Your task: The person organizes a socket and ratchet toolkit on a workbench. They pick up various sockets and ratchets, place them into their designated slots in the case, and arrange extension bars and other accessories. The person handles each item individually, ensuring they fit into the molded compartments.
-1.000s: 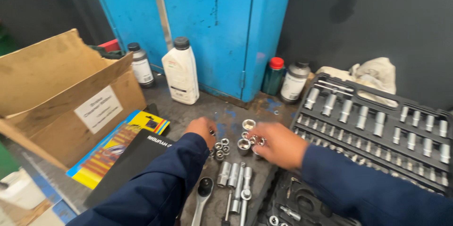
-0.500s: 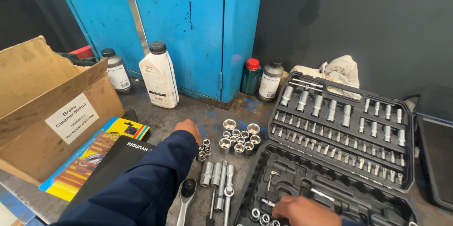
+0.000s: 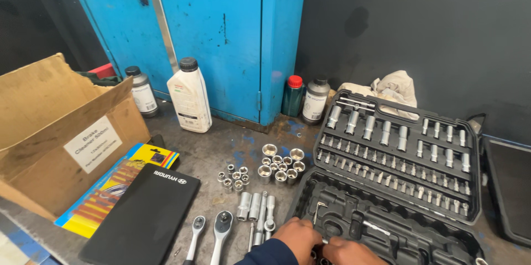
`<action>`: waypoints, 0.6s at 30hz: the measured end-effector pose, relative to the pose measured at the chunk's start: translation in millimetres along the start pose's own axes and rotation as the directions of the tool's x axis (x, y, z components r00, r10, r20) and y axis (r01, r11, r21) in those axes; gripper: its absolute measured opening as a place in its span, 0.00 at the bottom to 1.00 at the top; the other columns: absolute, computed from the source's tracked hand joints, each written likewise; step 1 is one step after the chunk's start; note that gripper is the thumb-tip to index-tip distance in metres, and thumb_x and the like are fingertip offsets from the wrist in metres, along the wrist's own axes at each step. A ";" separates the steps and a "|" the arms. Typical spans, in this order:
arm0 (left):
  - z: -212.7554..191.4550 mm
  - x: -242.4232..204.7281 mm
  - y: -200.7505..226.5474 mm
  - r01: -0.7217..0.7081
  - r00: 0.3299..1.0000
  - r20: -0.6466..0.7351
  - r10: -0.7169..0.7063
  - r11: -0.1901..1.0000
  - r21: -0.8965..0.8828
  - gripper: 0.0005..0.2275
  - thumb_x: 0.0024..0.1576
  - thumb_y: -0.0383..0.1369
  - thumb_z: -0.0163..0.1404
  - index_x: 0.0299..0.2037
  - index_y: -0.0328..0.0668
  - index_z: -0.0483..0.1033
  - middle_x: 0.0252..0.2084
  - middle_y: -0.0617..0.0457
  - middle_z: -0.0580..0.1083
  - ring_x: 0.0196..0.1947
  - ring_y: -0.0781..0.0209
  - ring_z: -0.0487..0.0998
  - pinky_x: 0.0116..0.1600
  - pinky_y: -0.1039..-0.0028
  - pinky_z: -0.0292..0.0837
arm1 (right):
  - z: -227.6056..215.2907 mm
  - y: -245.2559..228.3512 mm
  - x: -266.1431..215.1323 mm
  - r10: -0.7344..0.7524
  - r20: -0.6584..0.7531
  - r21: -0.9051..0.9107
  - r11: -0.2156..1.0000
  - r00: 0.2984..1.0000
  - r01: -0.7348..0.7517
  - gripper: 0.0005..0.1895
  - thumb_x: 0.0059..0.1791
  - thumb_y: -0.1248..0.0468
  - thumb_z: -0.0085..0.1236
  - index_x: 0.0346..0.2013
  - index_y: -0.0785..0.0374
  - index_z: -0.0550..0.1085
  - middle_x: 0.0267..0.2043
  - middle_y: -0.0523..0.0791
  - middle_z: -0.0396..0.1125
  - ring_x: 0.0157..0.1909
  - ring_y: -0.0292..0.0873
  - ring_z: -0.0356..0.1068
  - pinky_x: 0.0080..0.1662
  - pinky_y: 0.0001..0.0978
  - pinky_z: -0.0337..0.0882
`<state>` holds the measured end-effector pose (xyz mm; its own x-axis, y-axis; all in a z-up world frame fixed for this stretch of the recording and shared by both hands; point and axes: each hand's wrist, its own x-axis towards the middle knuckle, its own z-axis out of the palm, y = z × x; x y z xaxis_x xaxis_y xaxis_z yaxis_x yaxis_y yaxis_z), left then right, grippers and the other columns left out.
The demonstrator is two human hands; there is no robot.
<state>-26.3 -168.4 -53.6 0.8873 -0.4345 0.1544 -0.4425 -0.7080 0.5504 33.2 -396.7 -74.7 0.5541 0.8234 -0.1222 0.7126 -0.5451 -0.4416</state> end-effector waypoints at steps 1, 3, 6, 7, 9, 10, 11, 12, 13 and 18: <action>3.6 -1.2 -2.7 0.005 1.000 -0.001 -0.005 1.000 0.017 0.16 0.43 0.32 0.63 0.44 0.48 0.84 0.47 0.41 0.76 0.51 0.39 0.75 0.57 0.58 0.72 | 3.2 3.1 0.6 0.015 0.007 -0.010 1.000 1.000 -0.015 0.07 0.49 0.63 0.53 0.34 0.63 0.76 0.37 0.47 0.69 0.43 0.47 0.78 0.44 0.37 0.78; 7.8 -0.7 -5.8 0.016 1.000 -0.005 -0.016 0.999 0.050 0.15 0.44 0.32 0.63 0.43 0.47 0.85 0.47 0.38 0.75 0.52 0.37 0.74 0.56 0.57 0.72 | 7.5 8.6 2.3 0.044 0.021 -0.033 0.999 0.999 -0.043 0.08 0.50 0.62 0.53 0.34 0.63 0.77 0.35 0.47 0.68 0.42 0.46 0.77 0.42 0.37 0.78; 7.7 -3.8 -7.6 0.027 1.000 0.010 -0.027 0.999 0.029 0.16 0.46 0.33 0.62 0.46 0.48 0.85 0.46 0.36 0.75 0.50 0.35 0.74 0.56 0.56 0.71 | 12.1 12.5 4.6 0.003 -0.026 -0.050 0.999 1.000 -0.004 0.07 0.49 0.62 0.55 0.35 0.62 0.77 0.34 0.46 0.68 0.41 0.46 0.78 0.40 0.37 0.78; 6.9 -5.6 -7.8 0.006 1.000 0.001 -0.006 0.999 0.033 0.16 0.45 0.33 0.62 0.46 0.47 0.85 0.46 0.37 0.75 0.50 0.36 0.74 0.55 0.56 0.72 | 10.8 12.0 4.5 -0.019 -0.028 -0.048 0.999 0.999 0.018 0.07 0.49 0.62 0.55 0.34 0.63 0.77 0.34 0.46 0.68 0.40 0.46 0.78 0.40 0.36 0.78; 5.6 -9.1 -7.5 -0.036 0.999 -0.017 0.037 0.999 0.038 0.17 0.44 0.32 0.60 0.47 0.46 0.85 0.45 0.39 0.76 0.48 0.37 0.75 0.53 0.57 0.73 | 3.0 5.3 4.4 -0.062 -0.032 -0.043 0.997 0.998 0.061 0.07 0.49 0.62 0.56 0.34 0.63 0.77 0.33 0.46 0.68 0.38 0.45 0.78 0.40 0.34 0.79; 4.3 -9.6 -8.2 -0.063 0.998 -0.019 0.064 0.997 0.049 0.16 0.45 0.33 0.60 0.46 0.45 0.84 0.44 0.40 0.76 0.48 0.38 0.75 0.54 0.57 0.73 | -4.8 -0.6 4.1 -0.083 -0.019 -0.009 0.996 0.996 0.083 0.07 0.49 0.62 0.56 0.34 0.63 0.77 0.34 0.46 0.68 0.38 0.45 0.78 0.40 0.34 0.79; 2.6 -9.7 -10.1 -0.090 0.996 -0.020 0.092 0.994 0.060 0.15 0.46 0.33 0.61 0.45 0.44 0.84 0.43 0.40 0.76 0.47 0.39 0.75 0.54 0.58 0.73 | -15.8 -7.5 2.7 -0.105 -0.007 0.024 0.994 0.994 0.105 0.07 0.49 0.62 0.57 0.35 0.63 0.78 0.34 0.46 0.69 0.39 0.45 0.78 0.41 0.34 0.78; 2.7 -9.6 -11.0 -0.120 0.992 -0.021 0.122 0.990 0.069 0.15 0.47 0.34 0.61 0.44 0.43 0.83 0.42 0.41 0.76 0.46 0.40 0.76 0.54 0.59 0.73 | -29.0 -15.7 -0.1 -0.123 0.004 0.058 0.991 0.992 0.123 0.08 0.49 0.62 0.58 0.36 0.63 0.79 0.35 0.46 0.69 0.39 0.45 0.79 0.41 0.34 0.78; 3.9 -9.7 -11.6 -0.148 0.989 -0.013 0.149 0.986 0.075 0.14 0.47 0.34 0.61 0.43 0.43 0.83 0.42 0.42 0.76 0.45 0.41 0.76 0.53 0.59 0.73 | -43.8 -25.3 -2.0 -0.148 0.017 0.063 0.987 0.989 0.146 0.08 0.48 0.62 0.60 0.36 0.64 0.79 0.35 0.47 0.70 0.39 0.45 0.78 0.41 0.35 0.78; 7.7 -9.0 -16.0 -0.294 0.953 -0.032 0.301 0.946 0.138 0.13 0.46 0.32 0.60 0.41 0.40 0.81 0.40 0.47 0.75 0.44 0.47 0.75 0.52 0.63 0.73 | -123.9 -87.7 -6.2 0.027 0.146 0.091 0.995 0.989 -0.040 0.13 0.42 0.64 0.65 0.41 0.61 0.80 0.34 0.45 0.74 0.36 0.42 0.78 0.39 0.33 0.76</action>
<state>-28.2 -157.5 -70.1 0.7169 -0.6091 0.3391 -0.6971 -0.6191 0.3616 20.6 -373.5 75.0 0.5040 0.8228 -0.2627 0.6479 -0.5613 -0.5150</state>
